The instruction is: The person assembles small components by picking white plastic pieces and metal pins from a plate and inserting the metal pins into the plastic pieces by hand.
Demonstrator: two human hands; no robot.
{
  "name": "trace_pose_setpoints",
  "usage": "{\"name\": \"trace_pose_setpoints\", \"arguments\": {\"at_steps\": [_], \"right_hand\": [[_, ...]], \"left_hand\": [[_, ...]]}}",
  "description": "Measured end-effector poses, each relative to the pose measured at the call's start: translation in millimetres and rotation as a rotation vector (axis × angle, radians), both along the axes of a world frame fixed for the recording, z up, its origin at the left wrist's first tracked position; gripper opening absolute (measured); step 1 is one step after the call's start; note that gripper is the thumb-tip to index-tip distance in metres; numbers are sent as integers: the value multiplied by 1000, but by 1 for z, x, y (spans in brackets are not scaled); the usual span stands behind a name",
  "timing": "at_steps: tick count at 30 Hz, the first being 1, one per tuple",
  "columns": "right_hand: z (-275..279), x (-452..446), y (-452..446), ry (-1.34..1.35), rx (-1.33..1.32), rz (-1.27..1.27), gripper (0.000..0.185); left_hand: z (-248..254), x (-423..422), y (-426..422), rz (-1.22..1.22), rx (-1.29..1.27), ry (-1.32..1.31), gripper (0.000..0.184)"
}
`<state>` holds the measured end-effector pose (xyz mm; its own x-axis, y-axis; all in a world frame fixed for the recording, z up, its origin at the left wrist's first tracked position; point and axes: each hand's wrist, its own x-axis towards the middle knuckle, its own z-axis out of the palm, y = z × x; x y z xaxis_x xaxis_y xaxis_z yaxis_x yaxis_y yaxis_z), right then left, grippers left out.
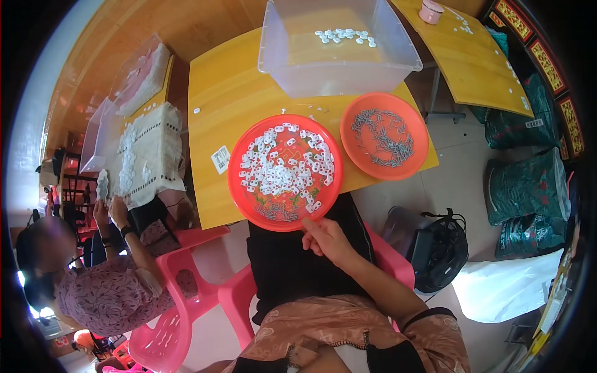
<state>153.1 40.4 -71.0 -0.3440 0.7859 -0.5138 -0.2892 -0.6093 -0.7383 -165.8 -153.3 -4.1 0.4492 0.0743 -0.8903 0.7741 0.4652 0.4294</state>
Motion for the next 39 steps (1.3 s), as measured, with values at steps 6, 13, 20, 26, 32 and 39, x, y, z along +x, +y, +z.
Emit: {"name": "trace_pose_setpoints", "arguments": {"at_steps": [6, 13, 20, 26, 32, 39], "right_hand": [[-2, -4, 0, 43, -10, -113, 42], [4, 4, 1, 28, 44, -67, 33], [2, 3, 2, -56, 81, -72, 35], [7, 5, -3, -138, 78, 191, 40], [3, -7, -18, -190, 233, 368, 36], [-16, -10, -18, -193, 271, 370, 26]], "left_hand": [[-7, -3, -7, 0, -33, -43, 22], [-13, -4, -6, -23, -77, -75, 23], [-11, -12, -19, -38, -131, -80, 24], [-3, -45, -20, 166, -400, -36, 27], [18, -162, -119, 764, -517, 58, 36], [2, -162, -181, 718, -491, 65, 34]]}}
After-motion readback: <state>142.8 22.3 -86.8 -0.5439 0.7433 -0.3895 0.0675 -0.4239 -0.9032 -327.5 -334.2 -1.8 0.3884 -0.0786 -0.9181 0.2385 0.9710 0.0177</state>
